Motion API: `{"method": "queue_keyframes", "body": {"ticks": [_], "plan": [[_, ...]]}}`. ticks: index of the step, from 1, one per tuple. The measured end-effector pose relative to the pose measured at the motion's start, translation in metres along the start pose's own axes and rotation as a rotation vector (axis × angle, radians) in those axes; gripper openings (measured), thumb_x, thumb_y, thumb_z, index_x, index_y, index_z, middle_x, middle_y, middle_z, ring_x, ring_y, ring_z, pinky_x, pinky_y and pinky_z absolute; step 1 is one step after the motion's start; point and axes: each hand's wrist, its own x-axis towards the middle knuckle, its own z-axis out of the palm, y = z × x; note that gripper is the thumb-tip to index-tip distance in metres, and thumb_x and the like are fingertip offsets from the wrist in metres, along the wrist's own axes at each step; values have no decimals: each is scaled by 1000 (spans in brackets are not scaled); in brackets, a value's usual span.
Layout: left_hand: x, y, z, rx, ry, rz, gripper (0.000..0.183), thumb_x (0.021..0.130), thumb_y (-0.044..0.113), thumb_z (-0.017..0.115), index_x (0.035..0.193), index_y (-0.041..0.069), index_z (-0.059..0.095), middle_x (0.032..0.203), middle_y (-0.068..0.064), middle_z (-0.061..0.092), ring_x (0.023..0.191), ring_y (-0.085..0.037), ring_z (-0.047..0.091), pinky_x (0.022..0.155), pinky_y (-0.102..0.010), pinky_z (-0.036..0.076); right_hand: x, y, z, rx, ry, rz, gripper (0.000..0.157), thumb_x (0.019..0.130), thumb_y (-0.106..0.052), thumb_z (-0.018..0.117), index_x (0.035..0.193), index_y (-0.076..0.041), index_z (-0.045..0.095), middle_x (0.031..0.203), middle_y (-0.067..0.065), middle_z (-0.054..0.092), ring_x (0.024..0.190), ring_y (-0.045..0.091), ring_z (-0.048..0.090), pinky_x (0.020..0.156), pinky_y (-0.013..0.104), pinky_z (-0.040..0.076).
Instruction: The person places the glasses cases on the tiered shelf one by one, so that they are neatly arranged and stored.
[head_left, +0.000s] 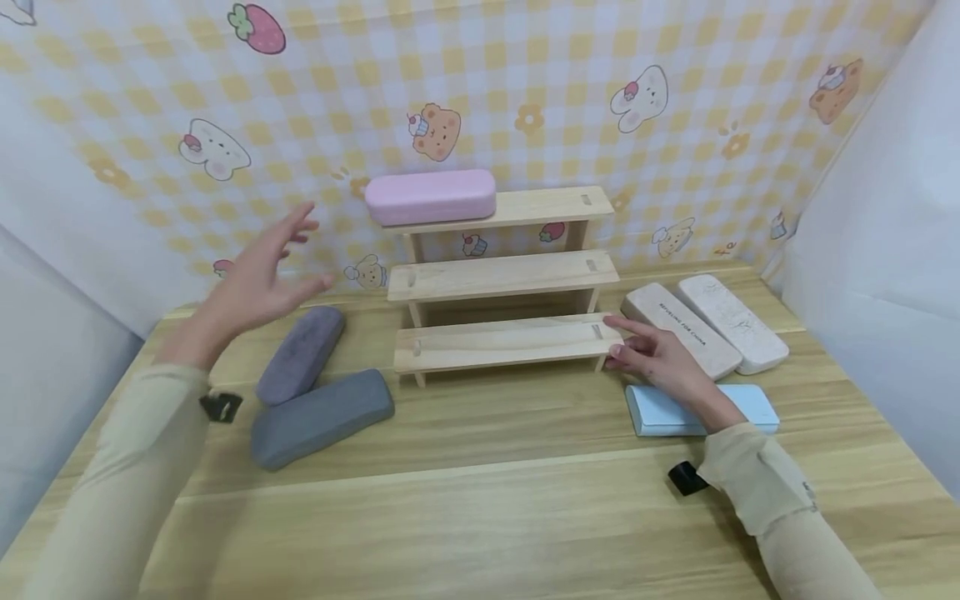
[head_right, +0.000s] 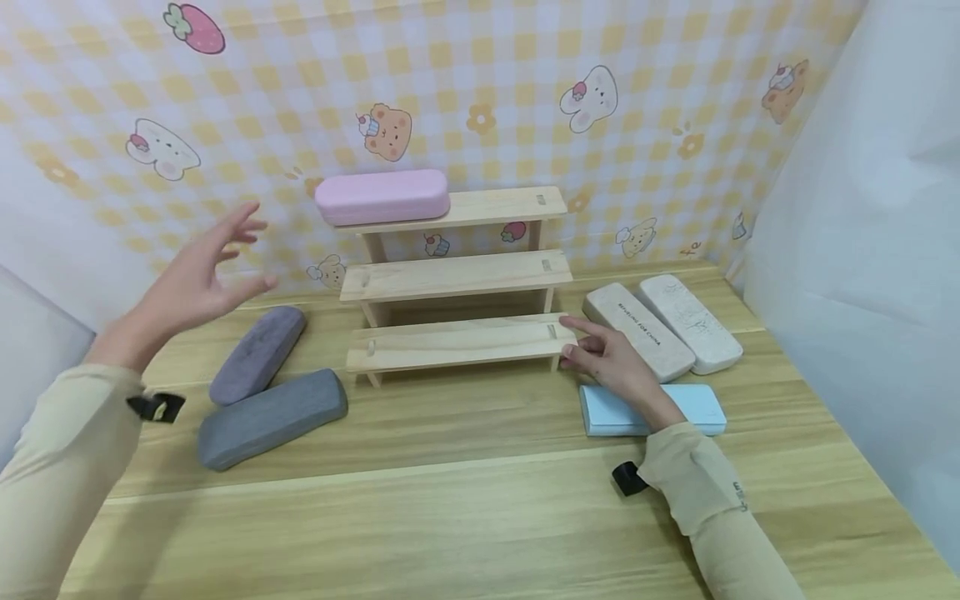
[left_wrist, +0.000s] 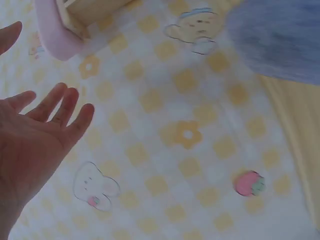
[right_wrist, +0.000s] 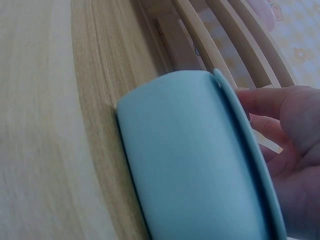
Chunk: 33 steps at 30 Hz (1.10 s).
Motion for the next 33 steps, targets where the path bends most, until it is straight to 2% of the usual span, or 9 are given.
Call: {"method": "queue_keyframes", "body": {"ticks": [4, 8, 11, 14, 19, 23, 29, 33], "plan": [[-38, -15, 3, 72, -75, -102, 85, 80, 20, 73, 148, 7, 22, 137, -27, 38, 116, -45, 41, 91, -60, 32, 1, 0, 0, -11, 5, 6, 55, 94, -21, 57, 144, -11, 36, 108, 24, 62, 91, 21, 66, 78, 24, 50], [-70, -32, 5, 148, -191, -268, 87, 84, 36, 69, 145, -4, 21, 137, -33, 34, 113, -51, 42, 88, -62, 34, 0, 1, 1, -14, 0, 0, 55, 94, -21, 57, 144, -10, 36, 107, 23, 63, 91, 23, 65, 78, 24, 50], [-85, -42, 9, 193, -273, -379, 92, 85, 45, 64, 143, -10, 18, 136, -39, 30, 109, -55, 44, 83, -63, 37, 0, 2, 3, -10, -10, -5, 55, 94, -21, 57, 144, -9, 35, 106, 23, 63, 91, 25, 65, 78, 25, 50], [-91, -47, 17, 199, -323, -421, 98, 84, 49, 64, 143, -12, 13, 133, -43, 28, 106, -57, 45, 82, -62, 39, 0, 2, 3, -20, -4, -7, 55, 94, -21, 56, 144, -8, 36, 105, 23, 64, 90, 25, 65, 78, 26, 51], [-96, -53, 31, 172, -345, -449, 111, 78, 49, 70, 144, -11, 4, 130, -46, 30, 110, -58, 40, 87, -63, 36, 0, 1, 2, -2, 9, -12, 53, 95, -17, 56, 143, -8, 36, 106, 25, 63, 90, 23, 65, 78, 29, 51], [-100, -56, 34, 186, -355, -493, 113, 74, 47, 74, 139, -18, 9, 124, -45, 38, 109, -56, 42, 87, -61, 37, 1, 1, 2, 20, 2, -3, 54, 95, -16, 56, 144, -8, 35, 108, 26, 62, 91, 24, 65, 78, 31, 51], [-107, -58, 30, 185, -300, -519, 90, 73, 43, 76, 122, -20, 35, 111, -41, 49, 95, -48, 53, 79, -54, 43, 1, 3, 2, 37, 4, -5, 54, 95, -16, 55, 144, -7, 35, 109, 27, 60, 90, 23, 65, 78, 31, 52], [-117, -63, 26, 153, -253, -532, 77, 75, 39, 76, 115, -17, 41, 107, -38, 51, 91, -44, 54, 75, -51, 44, 2, 3, 2, 49, 2, -7, 54, 95, -15, 55, 144, -6, 35, 111, 28, 59, 90, 24, 65, 79, 31, 51]]}}
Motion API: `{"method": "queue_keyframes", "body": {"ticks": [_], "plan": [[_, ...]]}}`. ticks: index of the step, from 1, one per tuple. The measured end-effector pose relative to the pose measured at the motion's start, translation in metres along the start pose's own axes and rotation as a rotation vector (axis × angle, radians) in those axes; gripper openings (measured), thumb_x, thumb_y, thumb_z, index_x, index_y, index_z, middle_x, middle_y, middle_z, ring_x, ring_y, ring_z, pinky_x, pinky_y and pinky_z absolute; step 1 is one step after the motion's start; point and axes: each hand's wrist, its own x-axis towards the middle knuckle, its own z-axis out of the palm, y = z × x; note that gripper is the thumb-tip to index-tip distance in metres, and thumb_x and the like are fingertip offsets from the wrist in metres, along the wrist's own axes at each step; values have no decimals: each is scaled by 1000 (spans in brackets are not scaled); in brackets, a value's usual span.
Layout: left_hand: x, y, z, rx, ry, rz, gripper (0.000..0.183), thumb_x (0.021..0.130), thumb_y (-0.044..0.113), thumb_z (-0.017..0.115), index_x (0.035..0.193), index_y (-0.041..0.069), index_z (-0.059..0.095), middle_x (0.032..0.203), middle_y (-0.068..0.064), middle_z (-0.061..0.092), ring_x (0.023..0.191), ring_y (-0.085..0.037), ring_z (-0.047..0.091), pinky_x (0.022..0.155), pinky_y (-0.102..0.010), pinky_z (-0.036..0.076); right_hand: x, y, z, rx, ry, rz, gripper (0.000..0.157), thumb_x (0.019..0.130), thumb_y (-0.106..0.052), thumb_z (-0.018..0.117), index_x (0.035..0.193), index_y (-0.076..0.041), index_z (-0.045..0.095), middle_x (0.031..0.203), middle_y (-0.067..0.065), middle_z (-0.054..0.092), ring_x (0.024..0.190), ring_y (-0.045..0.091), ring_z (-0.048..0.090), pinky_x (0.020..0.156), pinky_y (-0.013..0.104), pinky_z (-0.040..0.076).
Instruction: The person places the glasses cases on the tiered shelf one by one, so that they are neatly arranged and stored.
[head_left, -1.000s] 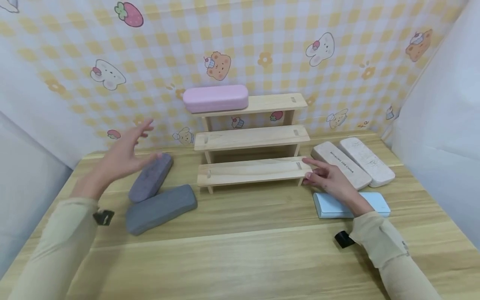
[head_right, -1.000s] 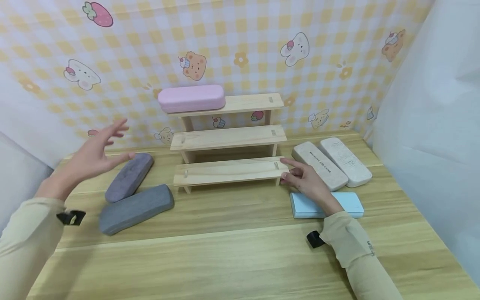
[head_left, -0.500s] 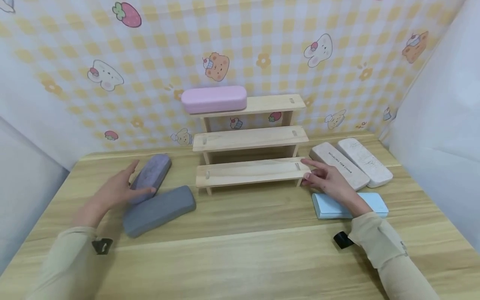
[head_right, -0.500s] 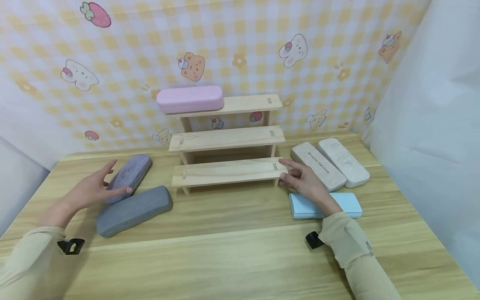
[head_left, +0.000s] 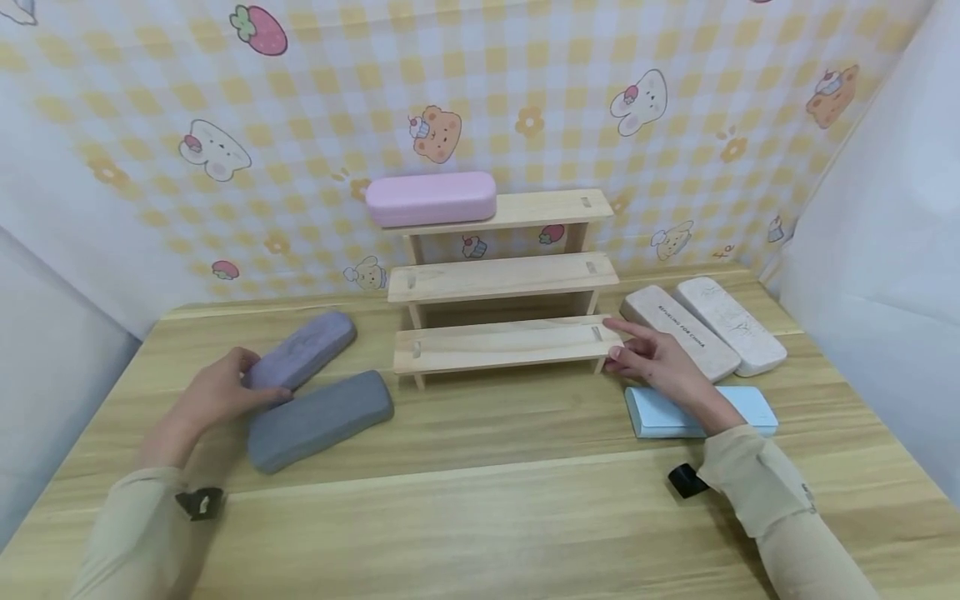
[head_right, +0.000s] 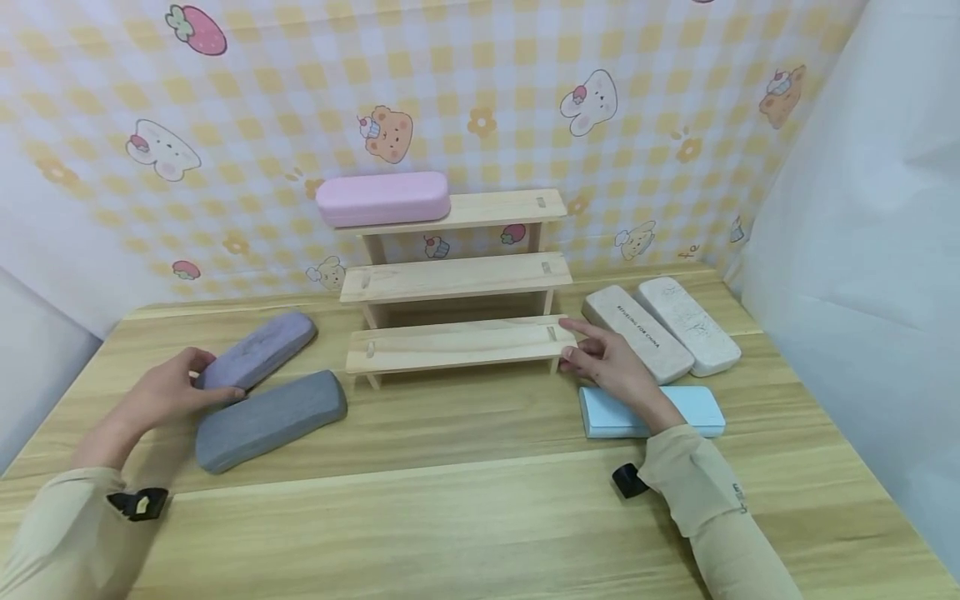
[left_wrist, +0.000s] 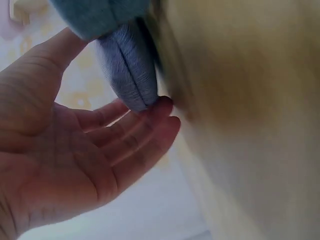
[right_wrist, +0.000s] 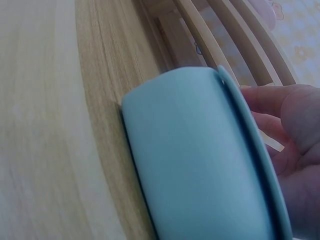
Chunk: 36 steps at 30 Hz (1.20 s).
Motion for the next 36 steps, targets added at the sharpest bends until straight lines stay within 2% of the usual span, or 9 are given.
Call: {"method": "queue_keyframes", "body": {"ticks": [4, 8, 15, 26, 36], "plan": [[-2, -10, -1, -59, -7, -1, 80, 77, 37, 76, 124, -16, 38, 113, -38, 49, 99, -48, 53, 78, -53, 44, -1, -2, -1, -13, 1, -1, 54, 95, -16, 55, 144, -7, 35, 110, 28, 60, 89, 21, 66, 78, 31, 52], [-1, -13, -1, -89, -17, 11, 82, 76, 34, 77, 130, -14, 37, 119, -38, 48, 104, -50, 51, 81, -55, 43, -3, -4, -2, -16, 6, 12, 54, 95, -17, 56, 144, -8, 35, 109, 28, 60, 88, 18, 66, 77, 30, 52], [1, -12, -1, -74, -35, 19, 85, 76, 36, 77, 130, -15, 38, 114, -36, 53, 100, -47, 54, 79, -53, 44, -3, -4, -2, -3, 3, 30, 55, 95, -18, 56, 144, -9, 35, 109, 27, 60, 90, 21, 66, 77, 31, 52], [-1, -14, -4, -45, -14, 17, 82, 77, 42, 74, 129, -14, 42, 109, -34, 57, 98, -44, 55, 78, -52, 44, -2, -1, -1, 1, -6, 31, 55, 95, -20, 56, 145, -11, 34, 108, 26, 61, 90, 24, 65, 77, 31, 52], [-4, -20, -7, -43, -8, -4, 80, 84, 45, 66, 132, -13, 39, 119, -38, 49, 106, -51, 47, 83, -60, 38, -2, -2, -1, 5, -11, 22, 55, 95, -18, 55, 145, -10, 33, 106, 25, 62, 89, 21, 65, 78, 30, 51]]}}
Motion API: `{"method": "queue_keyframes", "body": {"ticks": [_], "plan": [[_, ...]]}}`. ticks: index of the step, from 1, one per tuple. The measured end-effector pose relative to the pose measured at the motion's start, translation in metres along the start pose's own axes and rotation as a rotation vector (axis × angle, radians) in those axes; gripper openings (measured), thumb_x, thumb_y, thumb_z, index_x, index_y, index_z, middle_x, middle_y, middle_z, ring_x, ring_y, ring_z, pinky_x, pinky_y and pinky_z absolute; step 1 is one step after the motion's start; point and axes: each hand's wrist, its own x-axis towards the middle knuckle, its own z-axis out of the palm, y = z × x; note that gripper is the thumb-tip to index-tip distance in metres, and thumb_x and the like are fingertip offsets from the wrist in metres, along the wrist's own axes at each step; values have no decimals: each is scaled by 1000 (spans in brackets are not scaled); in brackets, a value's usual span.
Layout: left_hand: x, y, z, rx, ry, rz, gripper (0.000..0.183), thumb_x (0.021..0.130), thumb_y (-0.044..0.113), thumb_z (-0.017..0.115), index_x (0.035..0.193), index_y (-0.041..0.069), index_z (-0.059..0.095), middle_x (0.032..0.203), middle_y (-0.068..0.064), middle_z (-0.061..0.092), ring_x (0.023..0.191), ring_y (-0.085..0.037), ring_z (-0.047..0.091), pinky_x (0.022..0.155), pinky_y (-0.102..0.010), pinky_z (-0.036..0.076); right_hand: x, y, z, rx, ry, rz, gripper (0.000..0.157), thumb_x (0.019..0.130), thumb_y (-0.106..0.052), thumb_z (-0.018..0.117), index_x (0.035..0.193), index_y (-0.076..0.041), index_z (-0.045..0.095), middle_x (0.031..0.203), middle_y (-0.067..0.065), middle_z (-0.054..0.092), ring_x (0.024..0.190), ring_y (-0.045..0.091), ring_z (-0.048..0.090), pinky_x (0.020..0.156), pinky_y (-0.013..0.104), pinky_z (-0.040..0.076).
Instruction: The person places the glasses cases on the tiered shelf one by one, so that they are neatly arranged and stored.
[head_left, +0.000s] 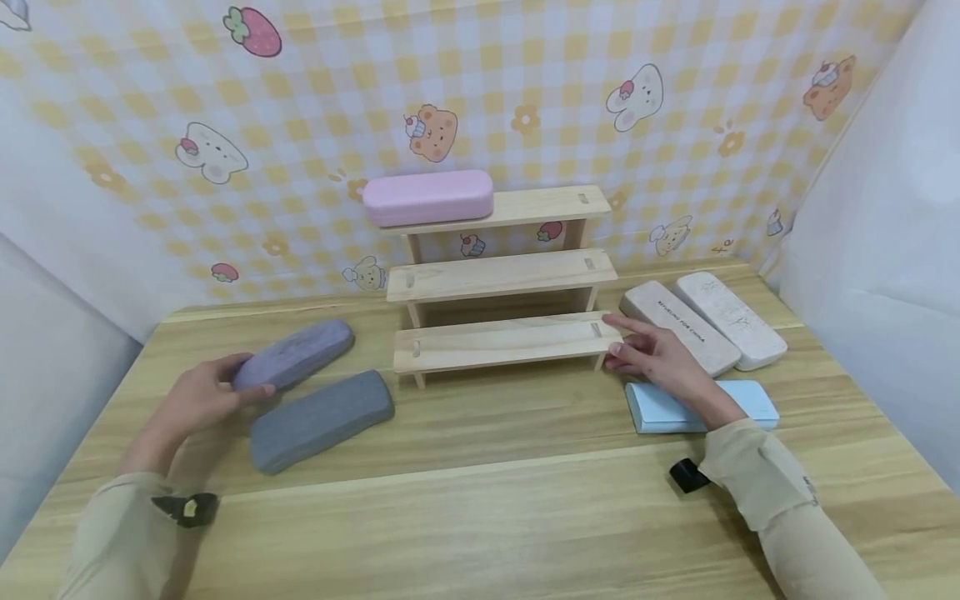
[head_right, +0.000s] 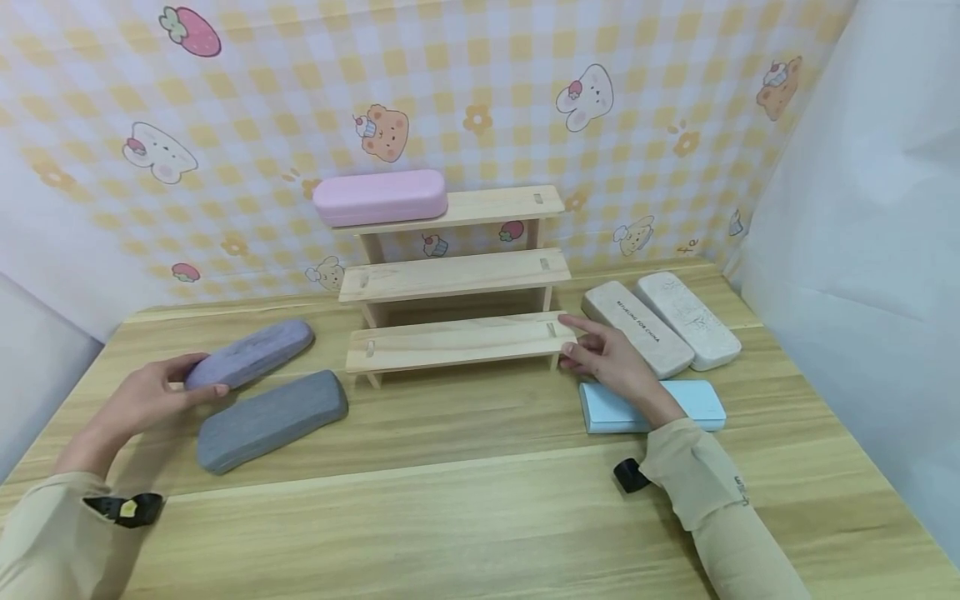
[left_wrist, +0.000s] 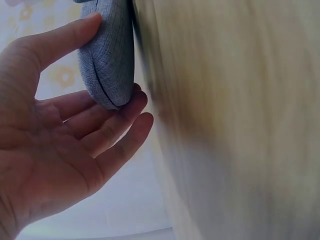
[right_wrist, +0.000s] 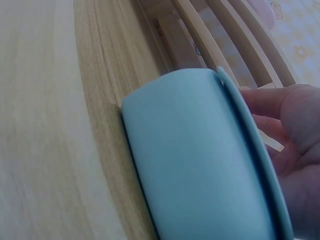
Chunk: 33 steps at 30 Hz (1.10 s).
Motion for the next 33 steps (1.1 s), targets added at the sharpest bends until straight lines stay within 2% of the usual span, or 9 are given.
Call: {"method": "queue_keyframes", "body": {"ticks": [7, 15, 18, 22, 27, 29, 33], "plan": [[-6, -3, -3, -1, 29, 3, 77, 85, 45, 64, 131, -13, 41, 116, -38, 51, 105, -50, 48, 80, -59, 39, 0, 1, 1, -14, 2, -19, 54, 95, -16, 55, 144, -8, 34, 105, 26, 62, 89, 22, 65, 80, 29, 51], [-11, 0, -7, 10, 101, 26, 72, 84, 42, 66, 131, -9, 44, 114, -35, 54, 102, -46, 50, 75, -52, 41, 1, 1, 1, -25, 7, -30, 53, 95, -16, 54, 144, -7, 35, 104, 26, 62, 88, 21, 65, 80, 30, 51], [-13, 3, -9, 9, 132, 37, 70, 84, 41, 67, 131, -7, 45, 112, -33, 55, 101, -43, 51, 71, -46, 41, 1, 1, 1, -24, 8, -27, 53, 95, -15, 54, 144, -7, 34, 103, 25, 62, 88, 20, 65, 80, 29, 51], [-17, 9, -14, 6, 166, 66, 67, 83, 38, 69, 130, -5, 48, 111, -32, 57, 97, -40, 53, 65, -35, 42, 0, 1, 1, -23, 3, -30, 54, 95, -16, 54, 144, -6, 34, 104, 26, 62, 88, 20, 65, 80, 29, 51], [-21, 20, -19, -27, 152, 89, 67, 84, 36, 69, 132, -4, 46, 117, -34, 52, 90, -42, 60, 58, -27, 46, 0, 1, 1, -20, -3, -35, 54, 95, -16, 54, 144, -6, 34, 106, 27, 61, 89, 21, 65, 80, 29, 51], [-22, 25, -21, -46, 140, 97, 68, 84, 36, 69, 134, -4, 44, 120, -35, 50, 90, -45, 61, 58, -27, 47, 0, 1, 1, -20, -3, -36, 54, 95, -15, 54, 144, -6, 33, 106, 27, 61, 89, 21, 65, 80, 29, 51], [-25, 38, -24, -63, 159, 130, 67, 83, 35, 70, 134, -2, 45, 121, -32, 51, 92, -44, 60, 61, -22, 48, 0, 0, 1, -23, -3, -38, 54, 96, -15, 54, 144, -6, 33, 107, 27, 61, 89, 22, 65, 80, 28, 51]]}}
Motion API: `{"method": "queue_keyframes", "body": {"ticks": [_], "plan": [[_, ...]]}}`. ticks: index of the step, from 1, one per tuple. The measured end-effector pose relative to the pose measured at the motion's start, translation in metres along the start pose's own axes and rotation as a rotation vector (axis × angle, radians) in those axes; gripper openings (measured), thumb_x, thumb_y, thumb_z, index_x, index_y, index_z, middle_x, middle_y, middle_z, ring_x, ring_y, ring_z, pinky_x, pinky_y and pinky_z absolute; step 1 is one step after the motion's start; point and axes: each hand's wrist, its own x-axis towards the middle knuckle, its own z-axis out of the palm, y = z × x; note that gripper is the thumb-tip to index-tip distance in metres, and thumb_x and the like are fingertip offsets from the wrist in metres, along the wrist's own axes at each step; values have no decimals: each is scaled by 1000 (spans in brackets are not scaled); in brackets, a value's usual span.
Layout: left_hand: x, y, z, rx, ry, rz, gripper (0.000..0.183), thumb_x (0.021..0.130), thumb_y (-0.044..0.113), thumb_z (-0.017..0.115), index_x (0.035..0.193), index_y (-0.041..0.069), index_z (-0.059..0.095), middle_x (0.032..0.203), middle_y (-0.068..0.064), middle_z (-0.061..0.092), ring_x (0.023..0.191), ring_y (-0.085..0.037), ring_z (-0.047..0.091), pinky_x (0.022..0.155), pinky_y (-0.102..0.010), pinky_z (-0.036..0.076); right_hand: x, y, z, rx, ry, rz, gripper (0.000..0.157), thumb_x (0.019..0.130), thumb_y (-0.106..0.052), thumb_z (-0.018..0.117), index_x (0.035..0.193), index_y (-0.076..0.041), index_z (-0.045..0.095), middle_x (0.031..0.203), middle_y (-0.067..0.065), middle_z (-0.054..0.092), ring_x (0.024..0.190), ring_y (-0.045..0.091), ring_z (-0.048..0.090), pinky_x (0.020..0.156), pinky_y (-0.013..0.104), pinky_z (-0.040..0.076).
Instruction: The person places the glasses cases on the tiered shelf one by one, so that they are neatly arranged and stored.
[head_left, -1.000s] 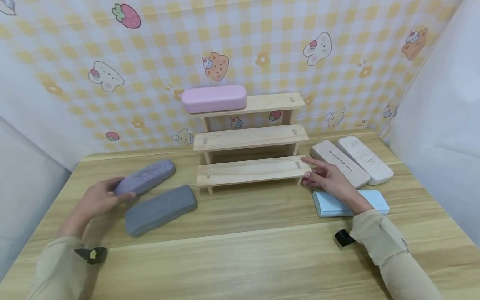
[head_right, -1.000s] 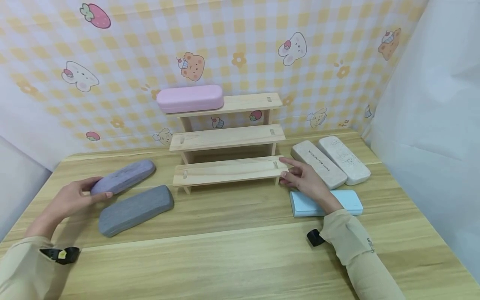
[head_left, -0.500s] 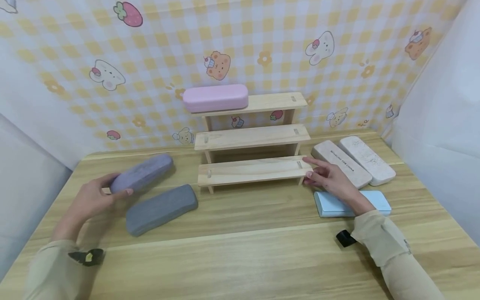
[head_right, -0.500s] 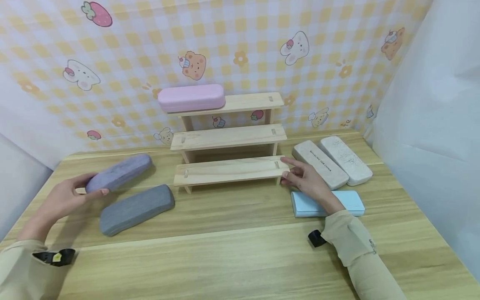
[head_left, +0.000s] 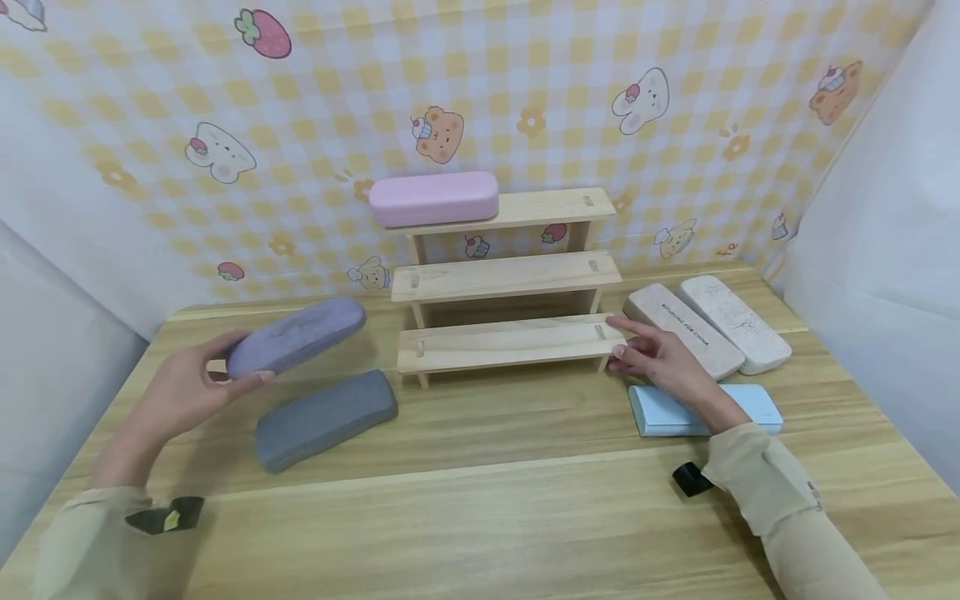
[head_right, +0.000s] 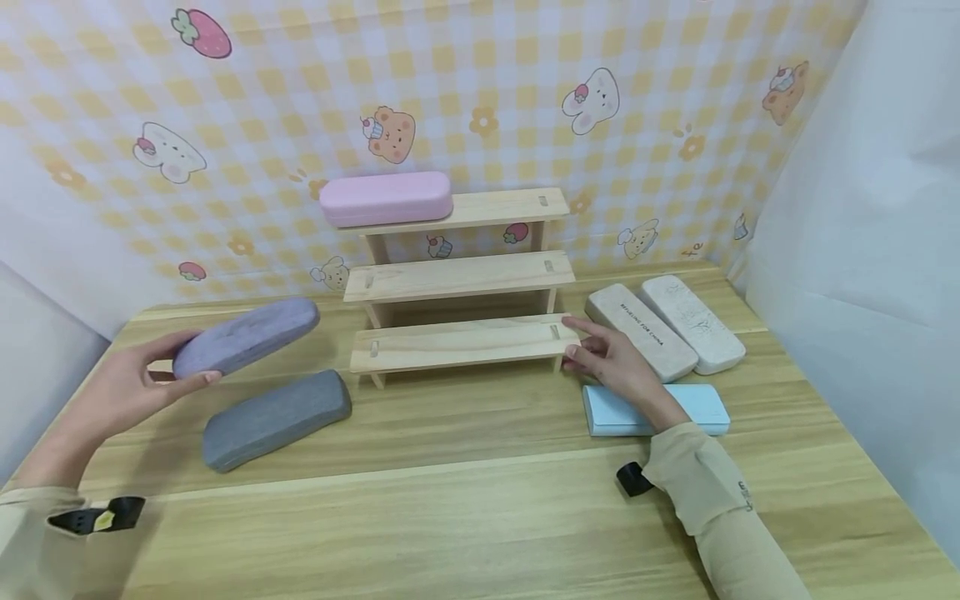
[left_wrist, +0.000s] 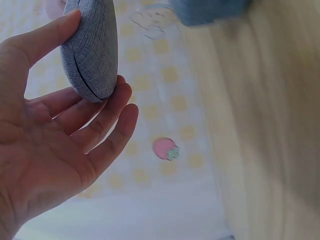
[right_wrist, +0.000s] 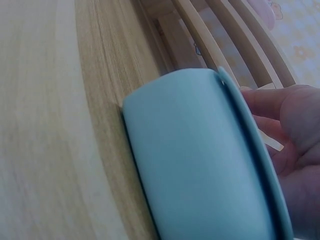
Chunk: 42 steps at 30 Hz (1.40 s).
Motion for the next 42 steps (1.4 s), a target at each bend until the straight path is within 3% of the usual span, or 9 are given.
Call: {"method": "queue_keyframes", "body": {"ticks": [6, 12, 16, 22, 29, 42], "plan": [[-3, 20, -1, -8, -4, 44, 68, 82, 33, 72, 135, -1, 45, 124, -31, 50, 93, -45, 60, 62, -19, 47, 0, 0, 0, 8, -2, 9, 54, 95, -16, 54, 144, -7, 33, 108, 27, 60, 90, 22, 65, 81, 28, 50], [-3, 41, -3, 19, -8, 60, 70, 81, 35, 73, 137, 3, 45, 129, -29, 47, 94, -47, 59, 62, -29, 48, -1, 0, 0, 11, 3, 18, 53, 96, -15, 54, 144, -7, 33, 107, 27, 60, 89, 20, 65, 81, 29, 50], [2, 55, -2, 29, 10, 122, 68, 80, 33, 74, 135, 3, 47, 129, -25, 49, 94, -44, 60, 68, -42, 50, -1, 0, 0, 17, 3, 16, 53, 96, -15, 54, 144, -7, 33, 107, 27, 60, 90, 22, 65, 81, 30, 50], [15, 77, -6, 23, 13, 217, 67, 80, 30, 74, 133, 0, 47, 126, -23, 52, 98, -41, 58, 78, -52, 47, -1, 2, 0, 11, 6, 18, 54, 96, -16, 54, 144, -7, 34, 106, 26, 60, 90, 23, 65, 81, 29, 50], [35, 106, -6, -10, -3, 225, 67, 80, 33, 74, 136, 7, 47, 131, -18, 49, 106, -39, 55, 84, -52, 44, -2, 2, -2, 8, 6, 23, 54, 96, -17, 54, 144, -8, 33, 106, 26, 61, 90, 25, 65, 80, 27, 50], [69, 160, -1, 90, 39, 348, 68, 77, 42, 73, 135, 17, 50, 116, -12, 56, 107, -30, 46, 81, -49, 37, 0, 1, 0, 11, 1, 5, 53, 96, -16, 54, 144, -6, 33, 105, 27, 61, 88, 22, 66, 79, 26, 50]]}}
